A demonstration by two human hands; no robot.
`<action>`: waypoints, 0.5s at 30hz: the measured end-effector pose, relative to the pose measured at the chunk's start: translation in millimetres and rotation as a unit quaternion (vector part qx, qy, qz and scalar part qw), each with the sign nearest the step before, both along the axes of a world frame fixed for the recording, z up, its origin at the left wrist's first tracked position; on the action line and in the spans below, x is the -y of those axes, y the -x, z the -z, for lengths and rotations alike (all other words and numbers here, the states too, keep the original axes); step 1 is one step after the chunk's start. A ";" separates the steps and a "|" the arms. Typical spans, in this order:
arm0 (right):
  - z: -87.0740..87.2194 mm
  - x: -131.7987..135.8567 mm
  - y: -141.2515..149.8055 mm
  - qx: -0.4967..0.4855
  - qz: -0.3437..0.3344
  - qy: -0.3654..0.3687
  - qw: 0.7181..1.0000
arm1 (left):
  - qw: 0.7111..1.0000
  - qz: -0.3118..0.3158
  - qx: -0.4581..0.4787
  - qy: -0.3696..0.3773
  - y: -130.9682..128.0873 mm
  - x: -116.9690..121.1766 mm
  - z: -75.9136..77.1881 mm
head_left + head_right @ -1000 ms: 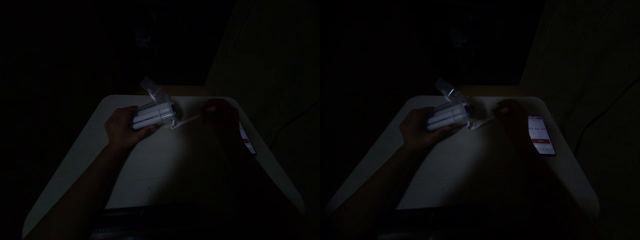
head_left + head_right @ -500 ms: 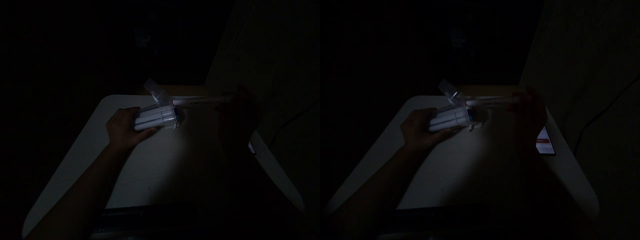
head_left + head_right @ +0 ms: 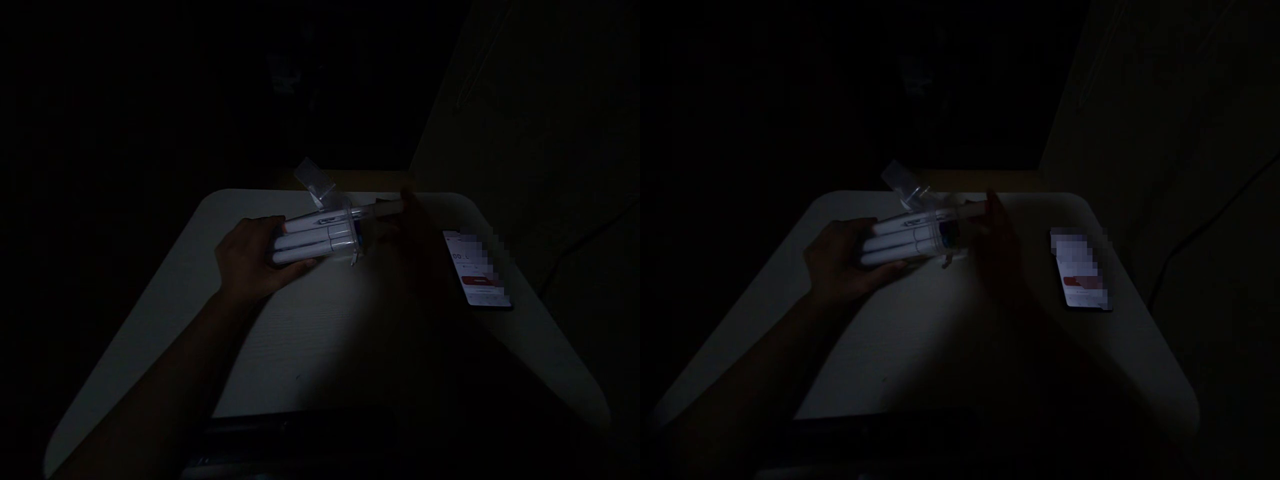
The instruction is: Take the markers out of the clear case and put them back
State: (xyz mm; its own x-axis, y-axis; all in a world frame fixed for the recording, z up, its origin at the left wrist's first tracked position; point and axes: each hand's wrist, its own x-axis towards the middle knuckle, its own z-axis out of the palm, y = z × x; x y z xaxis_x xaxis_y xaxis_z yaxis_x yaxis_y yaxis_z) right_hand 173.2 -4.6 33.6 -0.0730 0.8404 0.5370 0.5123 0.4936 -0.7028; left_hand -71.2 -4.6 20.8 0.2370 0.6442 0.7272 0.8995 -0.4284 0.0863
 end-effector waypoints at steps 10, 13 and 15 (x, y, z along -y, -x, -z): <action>7.3 8.4 9.9 0.095 -0.113 -0.026 0.989 | 1.000 -0.007 0.005 0.022 1.0 -0.2 -0.1; 7.1 5.6 7.3 0.072 -0.118 -0.010 0.990 | 1.000 0.002 0.007 0.016 1.4 -0.1 0.0; 7.5 3.2 7.2 0.034 -0.117 0.013 0.992 | 1.000 -0.001 0.006 0.014 1.0 0.0 0.1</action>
State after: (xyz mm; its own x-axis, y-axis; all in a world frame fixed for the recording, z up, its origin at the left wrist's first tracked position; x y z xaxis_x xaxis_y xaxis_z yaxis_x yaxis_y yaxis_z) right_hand 166.0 -7.8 26.1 -0.3031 0.8094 0.5030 0.4322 0.5872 -0.6844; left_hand -72.2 -4.6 20.7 0.2267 0.6650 0.7116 0.8994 -0.4233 0.1090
